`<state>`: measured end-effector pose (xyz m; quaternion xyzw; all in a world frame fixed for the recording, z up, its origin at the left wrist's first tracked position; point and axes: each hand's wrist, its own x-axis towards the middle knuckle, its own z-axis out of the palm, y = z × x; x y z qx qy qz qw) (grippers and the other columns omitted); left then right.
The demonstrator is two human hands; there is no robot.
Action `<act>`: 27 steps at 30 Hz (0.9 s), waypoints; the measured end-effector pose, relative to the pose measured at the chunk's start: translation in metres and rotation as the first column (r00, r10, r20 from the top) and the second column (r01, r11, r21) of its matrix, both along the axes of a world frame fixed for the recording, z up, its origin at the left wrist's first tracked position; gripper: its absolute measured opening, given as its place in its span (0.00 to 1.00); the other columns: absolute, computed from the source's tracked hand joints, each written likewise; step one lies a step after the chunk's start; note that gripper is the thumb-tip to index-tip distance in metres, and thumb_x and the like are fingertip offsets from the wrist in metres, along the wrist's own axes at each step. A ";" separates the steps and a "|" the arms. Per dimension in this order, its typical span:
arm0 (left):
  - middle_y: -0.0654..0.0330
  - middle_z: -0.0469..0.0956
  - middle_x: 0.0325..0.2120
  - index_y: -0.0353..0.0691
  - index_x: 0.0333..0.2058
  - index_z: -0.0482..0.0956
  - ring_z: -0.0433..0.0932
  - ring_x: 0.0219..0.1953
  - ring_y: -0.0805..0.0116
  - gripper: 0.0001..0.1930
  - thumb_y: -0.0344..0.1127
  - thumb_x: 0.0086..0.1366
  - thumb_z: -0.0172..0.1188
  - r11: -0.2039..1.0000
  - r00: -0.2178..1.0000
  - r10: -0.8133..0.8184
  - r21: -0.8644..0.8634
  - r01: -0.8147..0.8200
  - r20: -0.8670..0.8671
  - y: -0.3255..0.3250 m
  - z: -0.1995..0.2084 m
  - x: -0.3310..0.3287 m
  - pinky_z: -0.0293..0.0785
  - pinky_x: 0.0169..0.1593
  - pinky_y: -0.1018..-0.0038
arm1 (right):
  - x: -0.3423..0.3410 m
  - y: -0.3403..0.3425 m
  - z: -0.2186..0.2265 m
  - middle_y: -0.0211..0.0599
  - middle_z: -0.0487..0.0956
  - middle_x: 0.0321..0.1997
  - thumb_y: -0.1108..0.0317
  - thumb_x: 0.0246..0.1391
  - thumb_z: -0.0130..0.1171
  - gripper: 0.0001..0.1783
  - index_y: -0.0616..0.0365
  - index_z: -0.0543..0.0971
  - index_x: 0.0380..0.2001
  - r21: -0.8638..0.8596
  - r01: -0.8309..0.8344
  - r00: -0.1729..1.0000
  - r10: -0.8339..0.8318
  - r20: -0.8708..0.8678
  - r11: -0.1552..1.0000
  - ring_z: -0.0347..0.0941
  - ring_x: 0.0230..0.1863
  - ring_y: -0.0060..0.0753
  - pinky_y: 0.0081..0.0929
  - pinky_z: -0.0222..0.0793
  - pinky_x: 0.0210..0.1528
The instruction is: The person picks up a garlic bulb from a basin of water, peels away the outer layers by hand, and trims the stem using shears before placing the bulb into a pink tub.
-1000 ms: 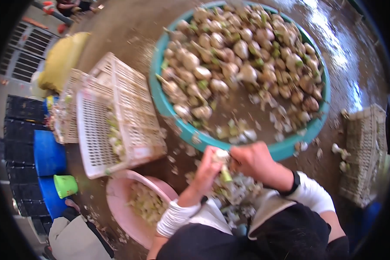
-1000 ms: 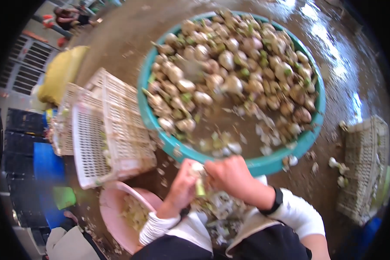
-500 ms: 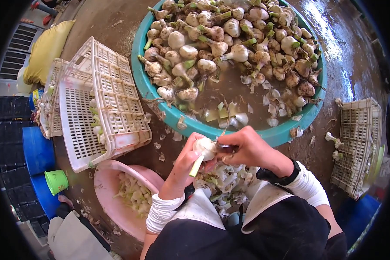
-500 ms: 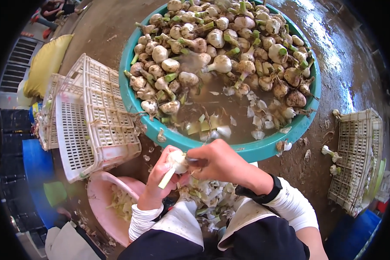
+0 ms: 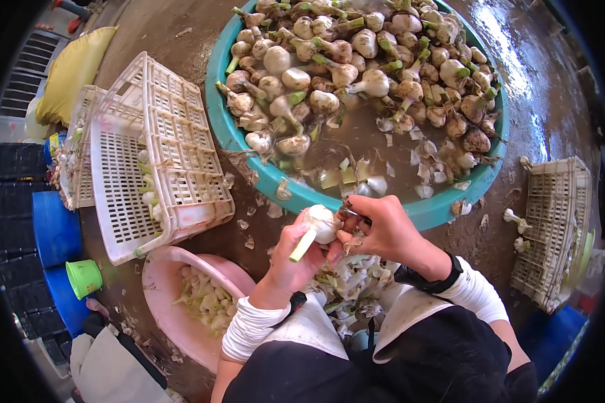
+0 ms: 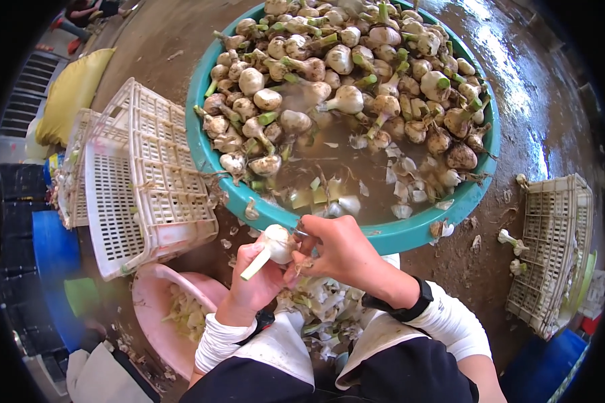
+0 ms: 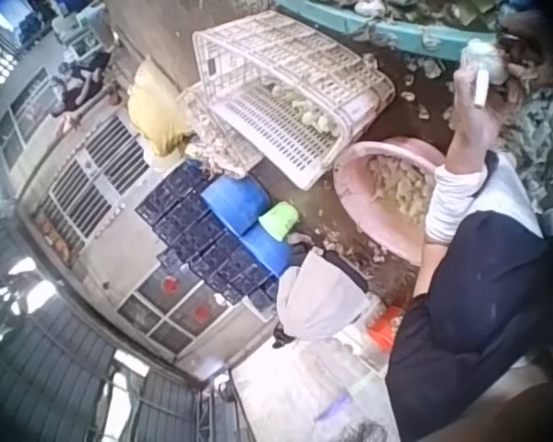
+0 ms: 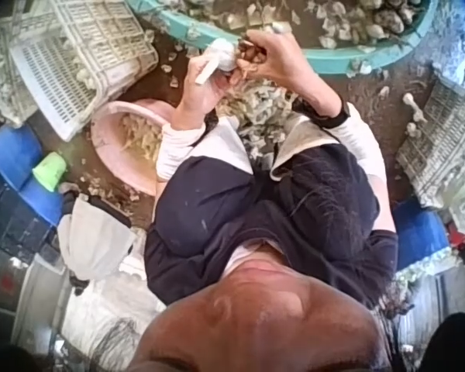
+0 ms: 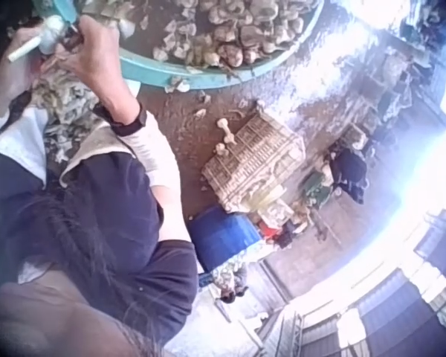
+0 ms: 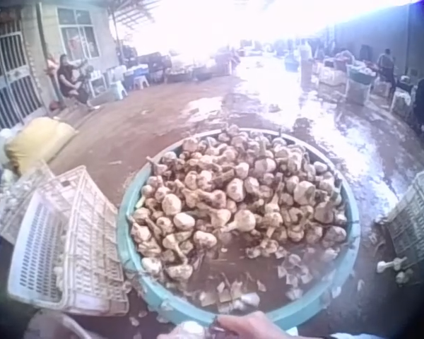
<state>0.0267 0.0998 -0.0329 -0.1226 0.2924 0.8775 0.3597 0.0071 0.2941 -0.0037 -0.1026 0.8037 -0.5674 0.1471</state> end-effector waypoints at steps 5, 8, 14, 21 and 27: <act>0.49 0.76 0.37 0.35 0.50 0.65 0.75 0.29 0.64 0.22 0.45 0.63 0.44 0.994 0.997 -0.003 0.106 -0.006 0.077 0.005 -0.001 0.002 0.72 0.35 0.69 | 0.007 -0.003 0.001 0.45 0.78 0.21 0.72 0.39 0.65 0.14 0.64 0.71 0.27 0.072 0.042 0.998 -0.038 -0.055 0.997 0.75 0.23 0.49 0.32 0.70 0.25; 0.50 0.76 0.37 0.35 0.52 0.65 0.75 0.29 0.63 0.23 0.45 0.63 0.44 0.997 0.997 0.007 0.071 -0.013 0.081 0.008 0.001 0.002 0.73 0.36 0.68 | 0.010 -0.006 -0.006 0.46 0.77 0.21 0.72 0.37 0.66 0.15 0.63 0.70 0.26 0.120 0.076 0.988 -0.059 -0.143 0.990 0.75 0.23 0.51 0.33 0.70 0.24; 0.52 0.74 0.41 0.36 0.53 0.62 0.76 0.34 0.64 0.26 0.48 0.63 0.46 0.997 0.994 -0.022 0.076 0.030 -0.106 0.003 0.004 0.004 0.73 0.37 0.69 | 0.009 -0.004 -0.006 0.44 0.77 0.21 0.72 0.36 0.67 0.15 0.61 0.70 0.26 0.171 0.067 0.963 -0.020 -0.267 0.983 0.76 0.24 0.50 0.35 0.70 0.24; 0.54 0.72 0.41 0.37 0.50 0.62 0.75 0.36 0.64 0.24 0.48 0.61 0.50 0.988 0.992 0.033 -0.145 -0.051 -0.122 -0.001 0.004 0.000 0.72 0.41 0.69 | 0.006 0.001 -0.001 0.42 0.76 0.19 0.72 0.37 0.65 0.12 0.59 0.70 0.23 0.118 -0.064 0.986 0.081 -0.145 0.991 0.75 0.22 0.48 0.34 0.69 0.23; 0.62 0.72 0.40 0.36 0.49 0.66 0.72 0.43 0.75 0.33 0.42 0.47 0.70 0.874 0.929 -0.307 -0.447 0.190 -0.205 -0.014 0.006 -0.004 0.67 0.49 0.78 | -0.039 0.031 -0.007 0.34 0.70 0.15 0.77 0.40 0.62 0.08 0.61 0.71 0.21 0.112 0.446 0.833 -0.366 -0.415 0.888 0.65 0.18 0.20 0.22 0.62 0.21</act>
